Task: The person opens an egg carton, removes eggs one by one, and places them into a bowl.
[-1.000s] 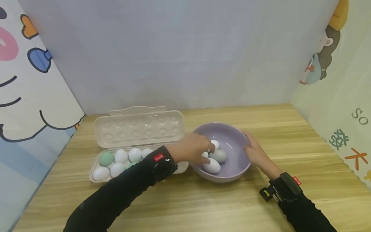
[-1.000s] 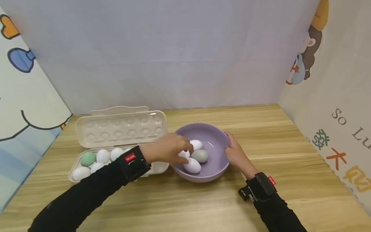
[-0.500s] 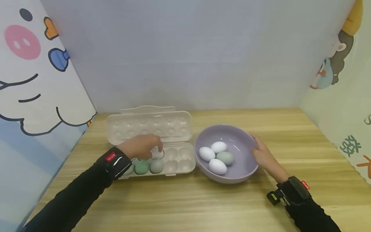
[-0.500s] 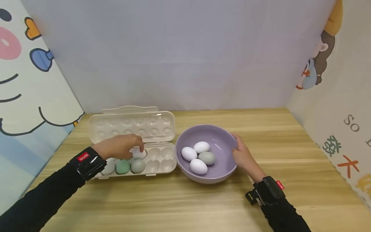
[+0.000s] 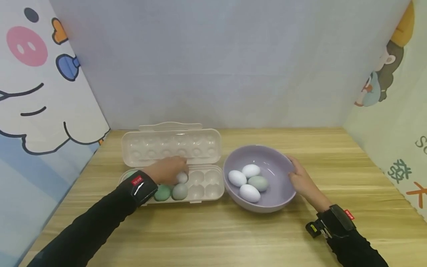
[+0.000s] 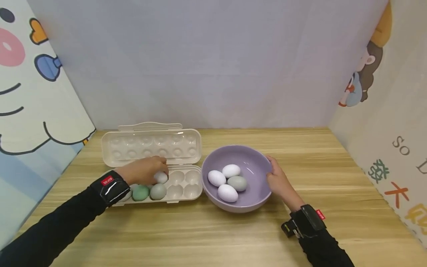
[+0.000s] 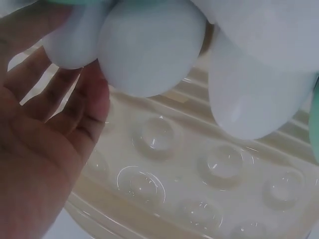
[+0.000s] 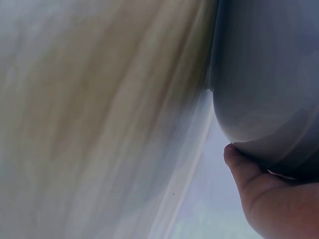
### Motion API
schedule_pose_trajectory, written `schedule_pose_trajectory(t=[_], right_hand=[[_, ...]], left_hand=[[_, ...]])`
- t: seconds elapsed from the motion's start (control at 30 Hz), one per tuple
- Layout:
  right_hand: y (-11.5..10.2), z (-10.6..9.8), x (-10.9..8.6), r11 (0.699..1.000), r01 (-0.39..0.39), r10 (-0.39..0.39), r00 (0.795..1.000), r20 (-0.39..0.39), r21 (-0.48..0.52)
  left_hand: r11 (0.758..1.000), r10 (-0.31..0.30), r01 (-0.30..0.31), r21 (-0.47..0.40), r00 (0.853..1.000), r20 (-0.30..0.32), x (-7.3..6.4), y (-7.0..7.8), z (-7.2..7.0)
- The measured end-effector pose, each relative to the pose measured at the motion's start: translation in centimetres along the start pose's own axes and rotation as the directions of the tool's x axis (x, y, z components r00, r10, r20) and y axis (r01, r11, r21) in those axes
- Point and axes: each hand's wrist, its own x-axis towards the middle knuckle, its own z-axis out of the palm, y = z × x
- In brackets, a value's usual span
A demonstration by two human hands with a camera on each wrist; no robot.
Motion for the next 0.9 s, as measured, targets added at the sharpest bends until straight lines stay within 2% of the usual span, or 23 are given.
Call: schedule_pose_trajectory(t=[0.1,0.27,0.33,0.47,0.57,0.7,0.83,0.9], right_hand=[[0.0,-0.2,-0.1,1.0,-0.007,0.007,1.0,0.0,-0.008],[-0.2,-0.6,0.0,1.0,-0.008,0.008,1.0,0.0,-0.003],[-0.2,-0.7,0.0,1.0,-0.003,0.003,1.0,0.001,0.007],[-0.3,-0.9,0.0,1.0,-0.009,0.009,1.0,-0.005,0.006],[-0.3,-1.0,0.0,1.0,-0.028,0.028,1.0,-0.007,0.001],[-0.1,-0.8,0.1,0.999,-0.047,0.047,0.999,-0.01,0.004],[0.0,-0.3,0.0,0.999,-0.052,0.052,0.998,-0.016,0.016],[0.1,0.1,0.0,0.999,-0.044,0.044,0.999,-0.018,0.028]], left_hand=[[1.0,0.003,-0.003,-0.02,1.0,-0.014,0.3,0.2,-0.4],[0.997,0.062,-0.068,-0.037,0.99,-0.127,1.2,0.9,-2.5],[0.994,0.097,-0.104,-0.036,0.981,-0.167,2.0,1.4,-3.6],[0.991,0.119,-0.13,-0.042,0.972,-0.204,4.2,3.1,-5.4],[0.986,0.151,-0.163,-0.043,0.967,-0.206,6.2,4.9,-6.3],[0.976,0.199,-0.209,-0.051,0.966,-0.167,9.0,7.4,-6.6],[0.956,0.269,-0.281,-0.085,0.954,-0.129,11.9,9.1,-5.9],[0.946,0.306,-0.314,-0.075,0.946,-0.109,13.3,9.7,-5.2]])
